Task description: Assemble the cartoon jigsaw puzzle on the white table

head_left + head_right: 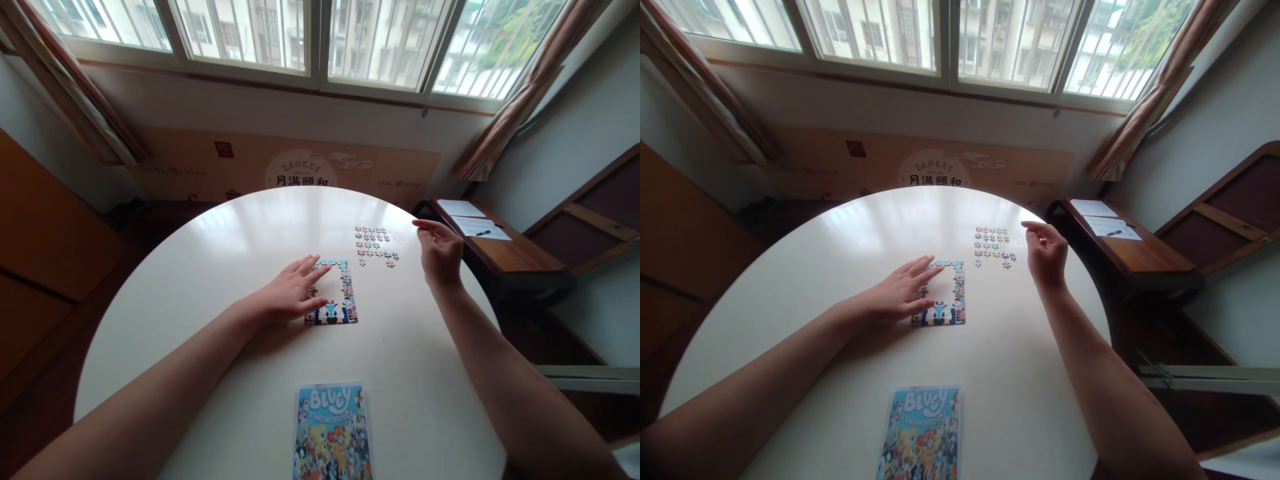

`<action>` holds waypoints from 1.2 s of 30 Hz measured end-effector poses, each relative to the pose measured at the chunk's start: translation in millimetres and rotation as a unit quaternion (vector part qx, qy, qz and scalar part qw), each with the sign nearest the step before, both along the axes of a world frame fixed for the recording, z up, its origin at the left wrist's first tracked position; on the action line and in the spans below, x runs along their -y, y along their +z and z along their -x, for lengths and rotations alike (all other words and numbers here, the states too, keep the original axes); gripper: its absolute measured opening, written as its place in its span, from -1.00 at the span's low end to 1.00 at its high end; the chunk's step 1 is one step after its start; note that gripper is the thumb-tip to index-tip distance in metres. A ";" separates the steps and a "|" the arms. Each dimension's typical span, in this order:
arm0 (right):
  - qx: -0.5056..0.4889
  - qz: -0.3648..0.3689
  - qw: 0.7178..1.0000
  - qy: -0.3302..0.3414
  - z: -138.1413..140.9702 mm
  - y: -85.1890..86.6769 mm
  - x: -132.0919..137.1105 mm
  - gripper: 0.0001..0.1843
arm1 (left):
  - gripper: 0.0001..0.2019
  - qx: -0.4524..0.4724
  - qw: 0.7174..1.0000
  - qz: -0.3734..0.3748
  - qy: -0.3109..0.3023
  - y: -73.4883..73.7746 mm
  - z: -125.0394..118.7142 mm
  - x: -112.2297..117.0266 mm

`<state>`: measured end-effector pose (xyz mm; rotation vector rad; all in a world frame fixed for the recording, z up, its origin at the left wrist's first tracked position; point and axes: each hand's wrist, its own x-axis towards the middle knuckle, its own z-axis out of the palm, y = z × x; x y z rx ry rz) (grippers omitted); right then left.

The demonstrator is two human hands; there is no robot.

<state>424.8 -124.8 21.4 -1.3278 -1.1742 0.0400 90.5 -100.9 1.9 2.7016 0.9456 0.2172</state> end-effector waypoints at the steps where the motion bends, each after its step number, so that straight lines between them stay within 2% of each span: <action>1: -0.025 -0.003 1.000 -0.017 -5.0 -1.0 -3.6 -0.70 | -0.19 -0.004 1.000 -0.003 0.004 -0.8 -0.7 -0.2; 6: -0.144 0.000 0.988 -0.060 -19.4 -2.2 -14.0 -0.63 | -0.09 -0.036 0.999 -0.014 0.016 -3.1 -2.0 -1.4; 9: -0.158 0.028 0.985 -0.054 -20.4 -5.8 -16.7 -0.60 | -0.08 -0.023 0.999 -0.029 0.016 -5.0 -0.3 -3.2; 12: -0.092 0.066 0.994 -0.008 -17.6 -13.1 -18.5 -0.61 | -0.09 -0.019 0.999 -0.039 0.011 -7.0 1.6 -5.0; 15: 0.056 0.114 0.991 0.036 -10.0 -21.4 -18.6 -0.67 | -0.10 -0.017 0.999 -0.043 0.007 -7.9 2.5 -5.8; 18: 0.191 0.168 0.965 0.058 3.8 -28.9 -16.1 -0.67 | -0.13 -0.015 0.999 -0.042 0.007 -6.3 2.2 -5.4; 22: 0.285 0.206 0.930 0.110 22.4 -34.4 -10.7 -0.63 | -0.14 -0.030 0.999 -0.028 0.016 -2.0 0.6 -3.8; 25: 0.301 0.219 0.923 0.094 24.1 -33.0 -9.3 -0.61 | -0.13 -0.033 0.999 -0.028 0.019 -1.4 0.0 -3.1; 31: 0.250 0.243 0.937 -0.016 2.2 -30.7 -16.5 -0.49 | -0.12 -0.024 0.999 -0.043 0.020 -5.9 0.4 -3.5; 36: 0.248 0.285 0.926 -0.010 -1.0 -39.1 -22.3 -0.44 | -0.12 -0.038 0.999 -0.019 0.024 -1.2 -2.2 -1.8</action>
